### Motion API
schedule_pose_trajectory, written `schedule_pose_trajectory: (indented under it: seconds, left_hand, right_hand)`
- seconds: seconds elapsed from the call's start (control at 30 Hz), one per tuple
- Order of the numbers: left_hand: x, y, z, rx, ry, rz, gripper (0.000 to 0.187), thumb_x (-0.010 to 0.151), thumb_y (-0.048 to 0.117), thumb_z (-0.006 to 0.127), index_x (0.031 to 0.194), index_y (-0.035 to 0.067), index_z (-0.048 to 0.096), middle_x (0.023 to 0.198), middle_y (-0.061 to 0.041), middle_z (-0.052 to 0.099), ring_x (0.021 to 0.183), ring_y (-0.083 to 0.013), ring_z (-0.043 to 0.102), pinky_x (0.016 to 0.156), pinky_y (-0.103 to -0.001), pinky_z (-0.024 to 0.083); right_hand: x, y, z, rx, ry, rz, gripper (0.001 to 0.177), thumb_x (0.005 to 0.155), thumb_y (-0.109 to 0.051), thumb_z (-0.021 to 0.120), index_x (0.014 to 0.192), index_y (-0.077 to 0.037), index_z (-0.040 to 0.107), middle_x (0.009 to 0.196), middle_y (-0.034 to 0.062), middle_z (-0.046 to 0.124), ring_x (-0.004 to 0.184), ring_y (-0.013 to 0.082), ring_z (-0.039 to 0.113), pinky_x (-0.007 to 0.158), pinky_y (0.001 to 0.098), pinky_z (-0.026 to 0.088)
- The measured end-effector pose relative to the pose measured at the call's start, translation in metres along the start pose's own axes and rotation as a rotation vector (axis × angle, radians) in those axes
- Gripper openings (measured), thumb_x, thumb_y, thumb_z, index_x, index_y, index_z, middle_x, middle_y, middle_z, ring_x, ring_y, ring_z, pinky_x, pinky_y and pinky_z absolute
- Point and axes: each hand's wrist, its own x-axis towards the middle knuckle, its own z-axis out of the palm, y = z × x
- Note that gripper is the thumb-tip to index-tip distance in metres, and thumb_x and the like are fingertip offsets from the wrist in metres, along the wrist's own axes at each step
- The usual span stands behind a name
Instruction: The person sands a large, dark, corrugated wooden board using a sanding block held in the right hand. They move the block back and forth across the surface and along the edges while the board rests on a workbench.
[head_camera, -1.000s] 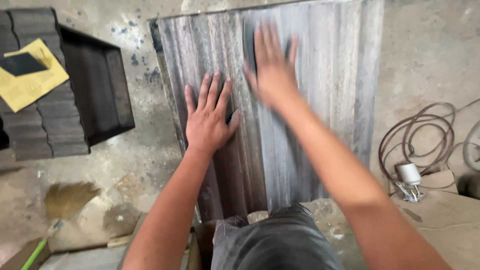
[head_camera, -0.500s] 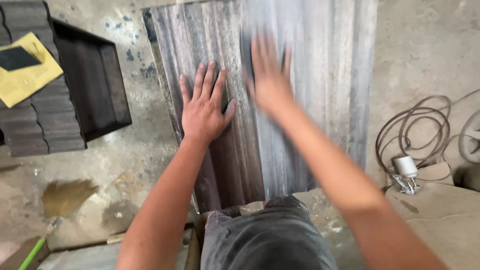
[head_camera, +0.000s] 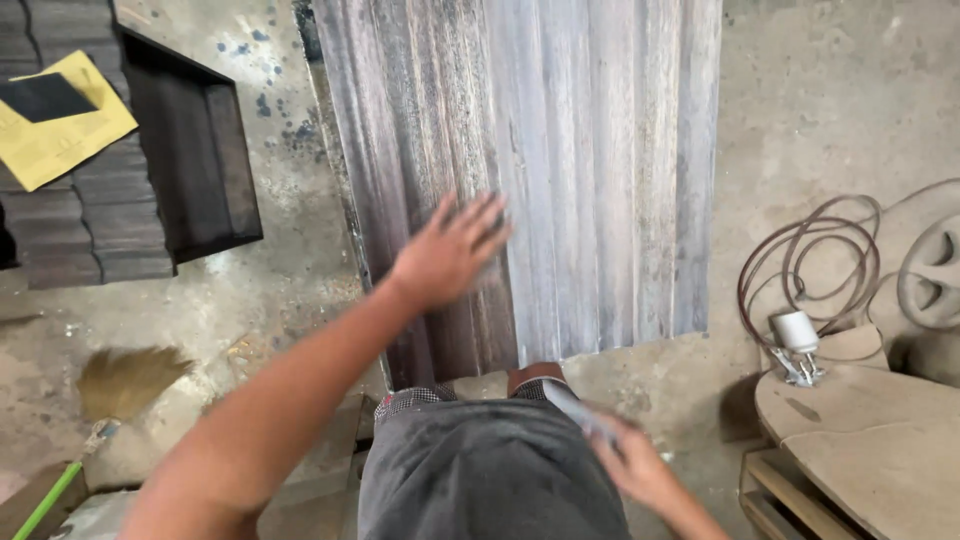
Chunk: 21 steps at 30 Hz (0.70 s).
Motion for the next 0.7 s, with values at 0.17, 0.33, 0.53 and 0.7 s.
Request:
schedule_pose_trajectory:
  seconds: [0.17, 0.33, 0.53, 0.7]
  left_hand:
    - [-0.069, 0.125, 0.037, -0.078, 0.125, -0.064, 0.084, 0.103, 0.074, 0.014, 0.163, 0.017, 0.007, 0.17, -0.013, 0.002, 0.157, -0.0307, 0.0, 0.126, -0.059, 0.002]
    - [-0.078, 0.198, 0.015, -1.646, 0.357, -0.358, 0.091, 0.087, 0.059, 0.066, 0.158, 0.013, 0.032, 0.165, -0.019, 0.036, 0.152, -0.0355, 0.034, 0.121, -0.056, 0.026]
    - [-0.017, 0.161, 0.025, -1.514, 1.068, -0.133, 0.057, 0.1, 0.01, 0.049, 0.153, -0.009, 0.035, 0.157, -0.031, 0.042, 0.147, -0.0473, 0.034, 0.123, -0.063, 0.023]
    - [0.012, 0.11, 0.032, -0.43, 0.399, -0.747, 0.074, 0.093, 0.013, 0.05, 0.163, 0.002, 0.027, 0.167, -0.019, 0.032, 0.153, -0.0367, 0.032, 0.124, -0.058, 0.023]
  right_hand:
    - [0.05, -0.027, -0.031, 0.144, 0.029, 0.155, 0.029, 0.095, -0.029, 0.065, 0.111, -0.009, 0.078, 0.089, -0.0022, 0.074, 0.073, 0.0097, 0.06, 0.065, 0.0252, 0.046]
    - [0.111, -0.013, -0.056, 0.433, -0.353, -0.031, 0.022, 0.093, -0.025, 0.073, 0.099, -0.004, 0.074, 0.083, -0.0028, 0.066, 0.076, 0.0095, 0.059, 0.065, 0.0256, 0.045]
    - [0.227, -0.053, -0.112, 0.007, -0.218, -0.268, 0.025, 0.08, -0.023, 0.085, 0.092, -0.007, 0.07, 0.121, 0.0173, 0.073, 0.11, 0.036, 0.072, 0.092, 0.0506, 0.056]
    - [0.346, -0.071, -0.159, -0.598, 0.587, -0.618, 0.05, 0.106, -0.032, 0.073, 0.146, -0.006, 0.058, 0.151, 0.023, 0.051, 0.139, 0.0462, 0.047, 0.11, 0.071, 0.033]
